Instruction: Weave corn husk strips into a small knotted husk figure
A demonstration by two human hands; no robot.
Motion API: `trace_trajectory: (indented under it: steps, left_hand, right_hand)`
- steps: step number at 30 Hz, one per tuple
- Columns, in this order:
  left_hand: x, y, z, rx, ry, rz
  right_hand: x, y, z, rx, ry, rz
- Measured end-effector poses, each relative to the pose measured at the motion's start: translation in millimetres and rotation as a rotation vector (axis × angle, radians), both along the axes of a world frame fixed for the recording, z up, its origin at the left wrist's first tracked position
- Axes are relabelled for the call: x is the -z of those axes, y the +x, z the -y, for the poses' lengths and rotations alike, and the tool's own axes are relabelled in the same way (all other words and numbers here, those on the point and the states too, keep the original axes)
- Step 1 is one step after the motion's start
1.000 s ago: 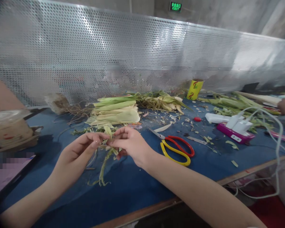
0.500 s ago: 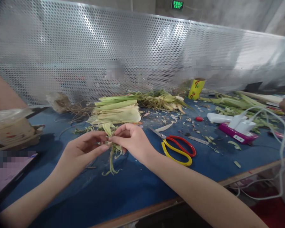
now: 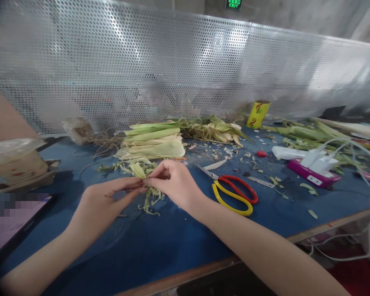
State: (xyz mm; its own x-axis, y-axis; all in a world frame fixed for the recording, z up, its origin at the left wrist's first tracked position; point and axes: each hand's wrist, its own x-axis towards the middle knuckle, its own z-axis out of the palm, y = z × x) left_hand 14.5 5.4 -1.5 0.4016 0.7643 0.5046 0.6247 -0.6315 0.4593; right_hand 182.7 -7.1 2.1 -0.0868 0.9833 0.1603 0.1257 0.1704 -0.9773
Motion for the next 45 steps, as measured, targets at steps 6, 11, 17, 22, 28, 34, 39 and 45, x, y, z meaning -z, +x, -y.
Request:
trace_trajectory:
  steps: [6, 11, 17, 22, 28, 34, 39, 45]
  left_hand:
    - [4.6, -1.3, -4.4, 0.079, 0.398, -0.265]
    - [2.6, -5.2, -7.5, 0.176, 0.561, -0.388]
    - [-0.6, -5.6, -9.4, 0.220, 0.540, -0.410]
    - [-1.8, -3.5, -9.0, 0.207, 0.457, -0.349]
    - [-0.1, -15.5, -14.7, 0.182, 0.416, -0.321]
    - [-4.2, -11.9, -15.2, 0.165, 0.376, -0.214]
    - [-2.2, -10.4, -12.9, 0.147, 0.357, -0.213]
    - [-2.2, -9.3, -10.8, 0.164, 0.382, -0.217]
  right_hand:
    - [1.8, 1.7, -2.3, 0.072, 0.072, 0.108]
    - [-0.4, 5.2, -4.8, 0.096, 0.052, 0.179]
    - [3.8, 7.3, -7.9, 0.106, 0.094, 0.211]
    - [10.5, 7.9, -8.3, 0.070, 0.169, 0.239]
    - [0.3, 24.6, -11.2, 0.177, 0.278, 0.186]
    - [-2.9, 29.9, -16.4, 0.143, 0.158, 0.187]
    - [3.2, 22.0, -9.8, 0.026, 0.205, 0.447]
    - [-2.5, 16.1, 3.2, 0.046, 0.352, 0.711]
